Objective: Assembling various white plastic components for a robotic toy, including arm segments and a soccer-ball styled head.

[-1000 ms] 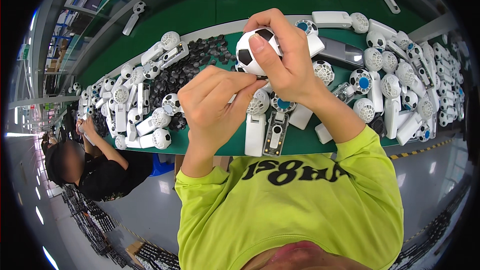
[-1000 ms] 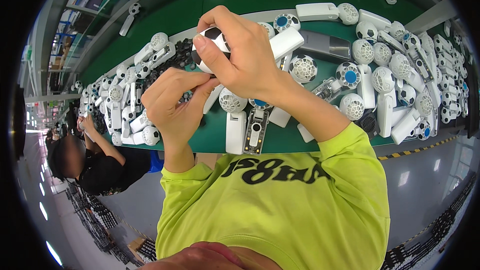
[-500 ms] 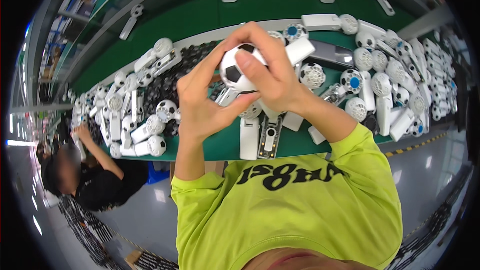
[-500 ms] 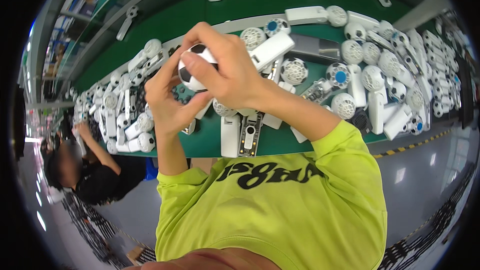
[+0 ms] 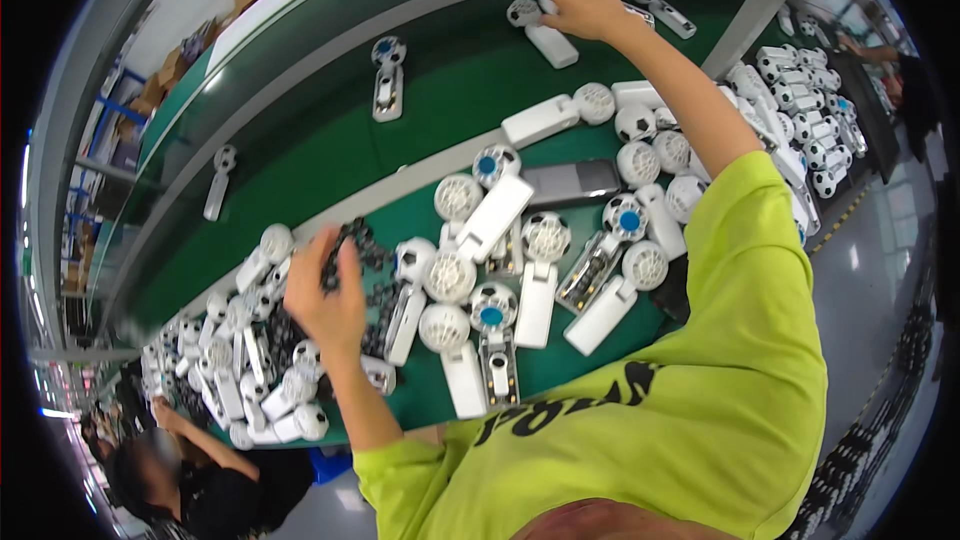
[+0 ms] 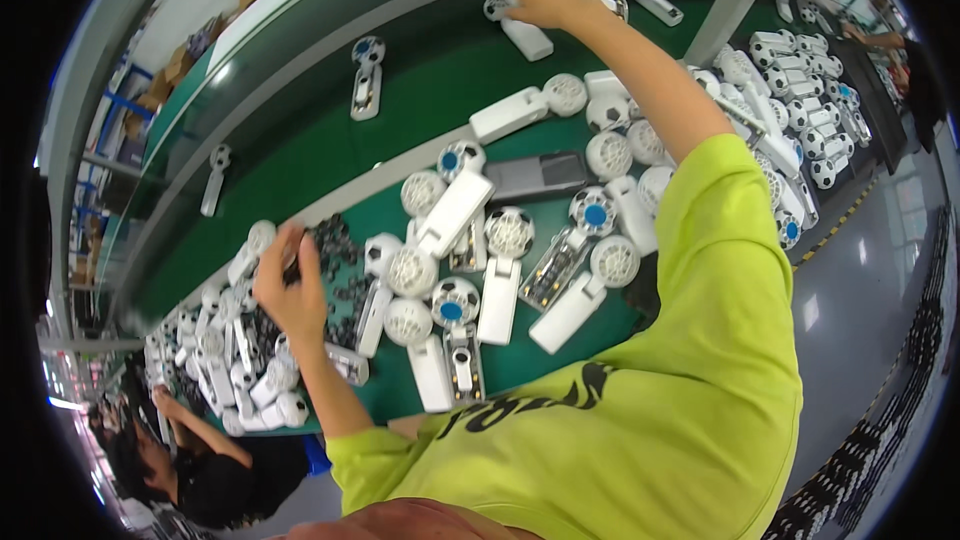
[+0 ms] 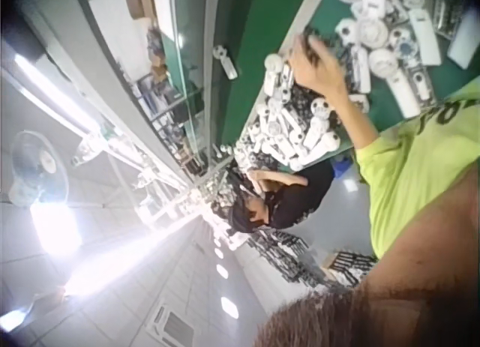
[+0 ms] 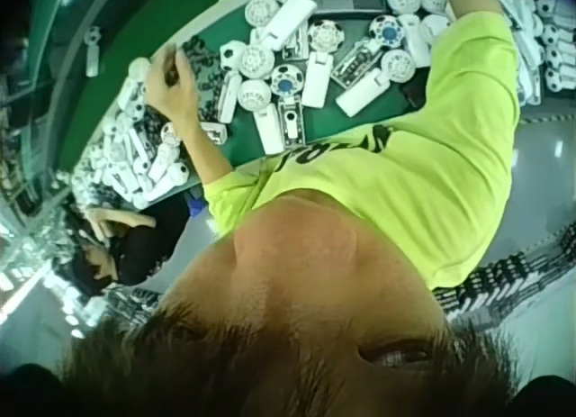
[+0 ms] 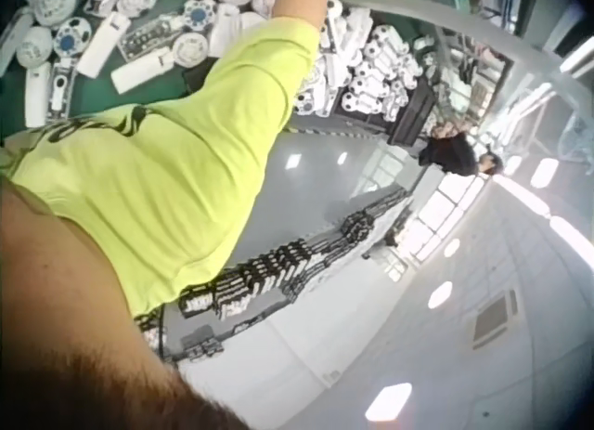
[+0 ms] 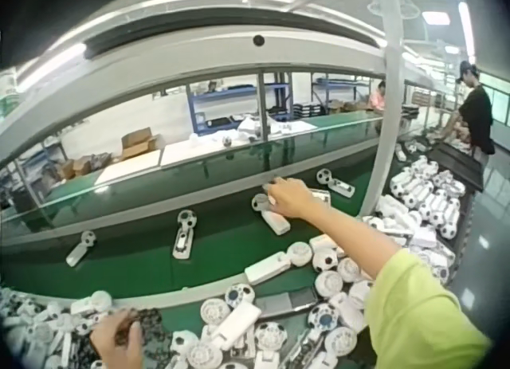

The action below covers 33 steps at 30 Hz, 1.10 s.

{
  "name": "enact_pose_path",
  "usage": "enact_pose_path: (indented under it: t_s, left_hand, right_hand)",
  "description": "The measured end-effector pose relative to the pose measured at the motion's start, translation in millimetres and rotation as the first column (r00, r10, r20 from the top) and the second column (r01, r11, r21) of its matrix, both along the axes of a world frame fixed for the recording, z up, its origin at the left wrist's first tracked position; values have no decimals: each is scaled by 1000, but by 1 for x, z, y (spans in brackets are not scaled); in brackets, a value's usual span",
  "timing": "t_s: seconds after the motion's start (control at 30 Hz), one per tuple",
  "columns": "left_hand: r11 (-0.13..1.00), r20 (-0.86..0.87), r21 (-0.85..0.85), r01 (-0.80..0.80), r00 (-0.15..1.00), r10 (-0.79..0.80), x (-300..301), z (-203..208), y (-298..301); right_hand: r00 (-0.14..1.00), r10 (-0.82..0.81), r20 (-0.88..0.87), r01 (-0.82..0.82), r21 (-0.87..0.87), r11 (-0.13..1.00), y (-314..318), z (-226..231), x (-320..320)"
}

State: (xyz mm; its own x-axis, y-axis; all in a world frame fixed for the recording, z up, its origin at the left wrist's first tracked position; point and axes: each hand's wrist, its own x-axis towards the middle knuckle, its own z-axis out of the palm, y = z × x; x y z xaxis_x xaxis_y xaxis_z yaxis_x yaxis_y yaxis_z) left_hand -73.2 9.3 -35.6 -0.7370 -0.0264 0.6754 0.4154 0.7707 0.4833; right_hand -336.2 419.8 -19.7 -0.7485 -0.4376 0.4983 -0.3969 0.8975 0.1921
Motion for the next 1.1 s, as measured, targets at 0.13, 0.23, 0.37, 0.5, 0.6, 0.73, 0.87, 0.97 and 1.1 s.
enact_pose_path:
  t_s: [0.13,0.23,0.37,0.5,0.6,0.73,0.87,0.97,1.1]
  left_hand:
    - [969,232,74,-236,949,213,31,-27,-46]
    - [938,306,65,-340,901,306,41,-44,-57]
    - [906,280,74,-417,880,383,33,-63,-72]
    - [867,207,124,-482,867,453,42,-71,-68]
    - [840,161,181,-511,858,488,23,-78,-68]
    - [821,213,190,-538,839,500,26,-84,-71]
    - [889,579,-106,-445,699,419,30,-75,-57]
    - [935,589,-197,-296,726,354,32,-74,-61]
    - [957,607,-99,-273,745,276,21,-76,-56]
  right_hand:
    - [953,-170,249,157,71,985,70,-95,-41]
    - [924,-272,268,273,33,961,89,-58,-80]
    - [914,-198,354,196,41,980,41,-66,-79]
    - [745,-46,666,144,-93,985,43,-57,-89]
    - [727,123,676,313,-485,817,181,-80,-173]
    - [520,-743,423,684,315,658,296,-93,-146]
    - [421,-668,614,824,50,565,289,-93,-138]
    - [304,-605,736,788,163,594,258,-87,-132]
    - [466,-553,691,561,252,788,278,-91,-111]
